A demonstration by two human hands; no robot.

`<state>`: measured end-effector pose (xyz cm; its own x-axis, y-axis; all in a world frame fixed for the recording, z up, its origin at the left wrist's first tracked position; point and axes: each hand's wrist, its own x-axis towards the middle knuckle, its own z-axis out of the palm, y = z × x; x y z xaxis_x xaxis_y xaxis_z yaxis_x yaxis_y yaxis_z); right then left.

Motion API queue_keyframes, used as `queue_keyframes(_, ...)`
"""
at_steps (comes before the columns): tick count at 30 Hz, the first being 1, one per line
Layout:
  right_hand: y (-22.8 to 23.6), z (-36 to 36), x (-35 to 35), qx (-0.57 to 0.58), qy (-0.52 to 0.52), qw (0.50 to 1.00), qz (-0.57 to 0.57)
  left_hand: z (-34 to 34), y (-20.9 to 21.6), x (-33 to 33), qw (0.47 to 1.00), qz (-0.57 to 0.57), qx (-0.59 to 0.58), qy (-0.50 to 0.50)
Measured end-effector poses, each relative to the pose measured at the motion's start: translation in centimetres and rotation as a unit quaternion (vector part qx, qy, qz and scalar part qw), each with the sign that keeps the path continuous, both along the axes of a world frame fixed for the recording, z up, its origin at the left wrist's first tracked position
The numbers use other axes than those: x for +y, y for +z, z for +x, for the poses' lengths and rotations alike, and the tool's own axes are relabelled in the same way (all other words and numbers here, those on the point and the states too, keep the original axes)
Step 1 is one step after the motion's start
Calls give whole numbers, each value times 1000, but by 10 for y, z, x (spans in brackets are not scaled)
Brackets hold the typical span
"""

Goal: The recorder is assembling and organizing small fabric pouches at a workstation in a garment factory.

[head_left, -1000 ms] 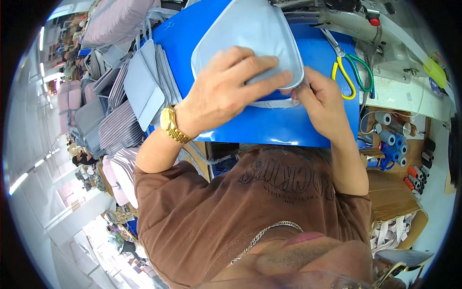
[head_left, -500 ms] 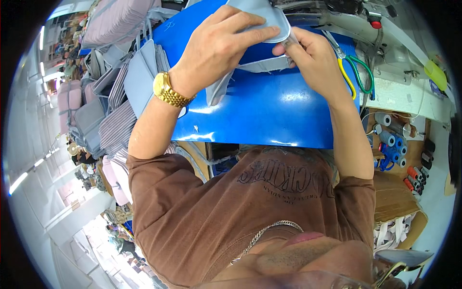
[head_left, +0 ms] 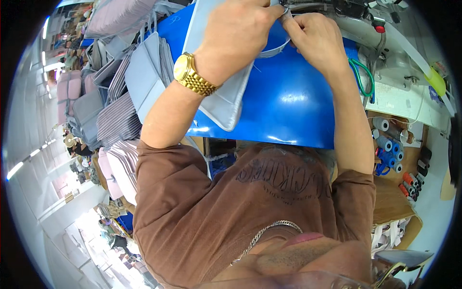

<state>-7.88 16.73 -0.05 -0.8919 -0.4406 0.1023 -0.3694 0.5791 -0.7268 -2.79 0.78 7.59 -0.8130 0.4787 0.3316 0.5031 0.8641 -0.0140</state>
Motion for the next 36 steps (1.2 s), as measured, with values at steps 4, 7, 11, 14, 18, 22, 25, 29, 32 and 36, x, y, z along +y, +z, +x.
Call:
queue_keyframes(4,-4,4,-1,1,-26,998,-49,6,2,23,998,7,3,63)
queue_keyframes(7,-15,10,1,29,-45,994,-92,1,-4,36,992,-19,-31,122)
queue_keyframes(11,-2,55,20,-6,-25,979,-201,5,-13,37,982,97,-24,162)
queue_keyframes(14,3,83,35,-54,9,987,-148,15,-17,38,977,162,-5,140)
queue_keyframes(18,-7,90,36,-146,50,980,-122,28,-59,18,962,238,-2,138)
queue_keyframes(22,-10,94,35,-170,45,970,-169,53,-90,-39,966,184,142,117)
queue_keyframes(25,-10,93,30,-196,22,941,-275,87,-127,-75,859,412,21,304)
queue_keyframes(29,-11,74,34,-154,46,961,-226,127,-130,-66,508,769,-269,279)
queue_keyframes(32,-4,66,34,-119,33,969,-215,134,-136,-52,458,797,-298,255)
queue_keyframes(36,0,62,46,-69,23,972,-222,126,-140,-46,499,782,-281,245)
